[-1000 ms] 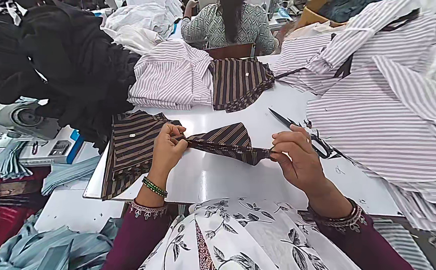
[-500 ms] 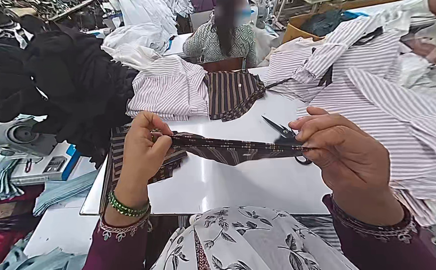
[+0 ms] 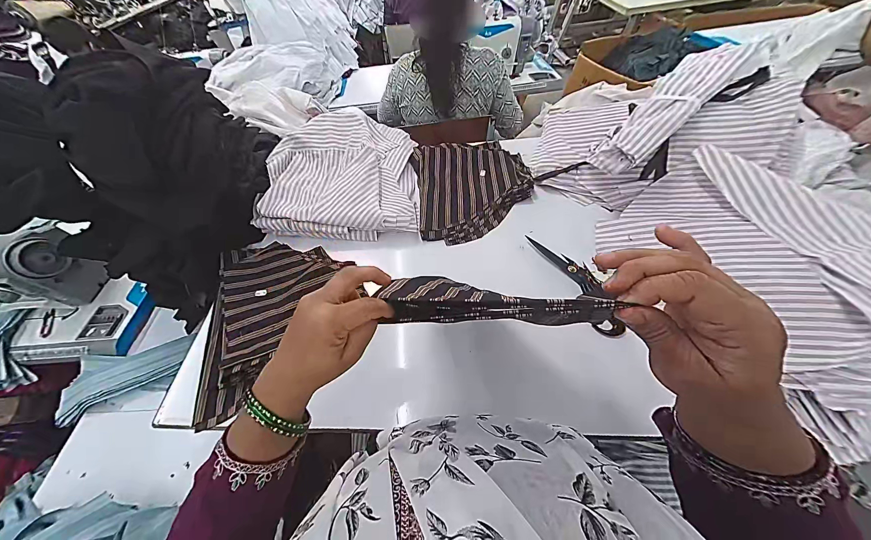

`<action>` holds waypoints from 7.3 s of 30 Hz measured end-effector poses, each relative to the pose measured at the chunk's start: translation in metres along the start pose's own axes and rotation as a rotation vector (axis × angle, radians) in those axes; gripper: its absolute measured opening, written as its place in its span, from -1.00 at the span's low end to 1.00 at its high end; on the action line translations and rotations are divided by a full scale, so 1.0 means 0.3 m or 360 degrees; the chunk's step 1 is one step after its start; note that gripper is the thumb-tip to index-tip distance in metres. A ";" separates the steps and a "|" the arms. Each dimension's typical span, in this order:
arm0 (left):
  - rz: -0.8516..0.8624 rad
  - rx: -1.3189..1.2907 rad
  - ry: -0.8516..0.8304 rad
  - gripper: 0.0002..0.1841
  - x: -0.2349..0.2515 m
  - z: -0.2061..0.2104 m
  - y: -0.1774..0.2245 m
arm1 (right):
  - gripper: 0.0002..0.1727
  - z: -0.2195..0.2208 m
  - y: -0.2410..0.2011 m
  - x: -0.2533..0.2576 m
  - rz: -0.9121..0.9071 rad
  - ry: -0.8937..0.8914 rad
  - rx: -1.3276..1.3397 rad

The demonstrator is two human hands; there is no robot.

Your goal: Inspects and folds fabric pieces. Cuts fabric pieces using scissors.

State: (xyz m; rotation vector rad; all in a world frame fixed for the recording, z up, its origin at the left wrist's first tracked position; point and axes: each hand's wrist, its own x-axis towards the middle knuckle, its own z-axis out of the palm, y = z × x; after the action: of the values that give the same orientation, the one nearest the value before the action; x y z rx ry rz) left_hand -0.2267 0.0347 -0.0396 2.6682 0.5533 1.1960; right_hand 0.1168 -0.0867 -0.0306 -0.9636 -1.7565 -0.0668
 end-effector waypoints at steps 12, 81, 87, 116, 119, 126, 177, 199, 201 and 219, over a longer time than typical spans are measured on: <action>0.0243 -0.0302 0.0073 -0.70 0.061 -0.118 0.063 | -0.87 -0.058 -0.006 0.042 0.0150 0.0130 0.0360; -0.0557 0.0026 -0.1545 -0.01 0.092 0.769 -0.094 | -0.75 0.180 0.309 -0.451 0.0451 -0.0796 -0.0467; -0.0605 0.0150 -0.1642 0.04 0.194 0.786 -0.133 | -0.66 0.022 0.355 -0.418 0.1353 -0.0436 -0.0981; -0.0547 -0.0058 -0.1328 0.02 0.125 0.802 -0.204 | -0.16 0.091 -0.111 -0.390 0.2718 -0.1154 0.0518; -0.0565 -0.0083 -0.1328 0.02 0.128 0.800 -0.201 | -0.18 0.121 -0.100 -0.368 0.2757 -0.1092 0.0449; -0.0594 -0.0094 -0.1357 0.09 0.135 0.796 -0.199 | -0.19 0.154 -0.110 -0.354 0.2775 -0.1026 0.0346; -0.0627 -0.0157 -0.1363 0.02 0.138 0.794 -0.193 | -0.56 0.253 -0.071 -0.341 0.2742 -0.0560 0.0515; -0.0854 0.0053 -0.1461 0.05 0.135 0.784 -0.147 | -0.30 0.092 -0.046 -0.392 0.2628 -0.0905 0.0800; -0.0865 0.0066 -0.1471 0.05 0.135 0.781 -0.143 | -0.38 0.103 -0.046 -0.385 0.2616 -0.0895 0.0776; -0.0853 0.0015 -0.1509 0.05 0.145 0.771 -0.147 | -0.43 0.112 -0.094 -0.398 0.2700 -0.0803 0.0604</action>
State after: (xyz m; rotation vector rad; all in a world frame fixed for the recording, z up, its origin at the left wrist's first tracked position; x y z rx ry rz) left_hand -0.0391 0.0924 -0.1770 2.4417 0.9540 -0.2237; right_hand 0.0840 -0.1574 -0.1313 -1.9302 -0.7596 1.6000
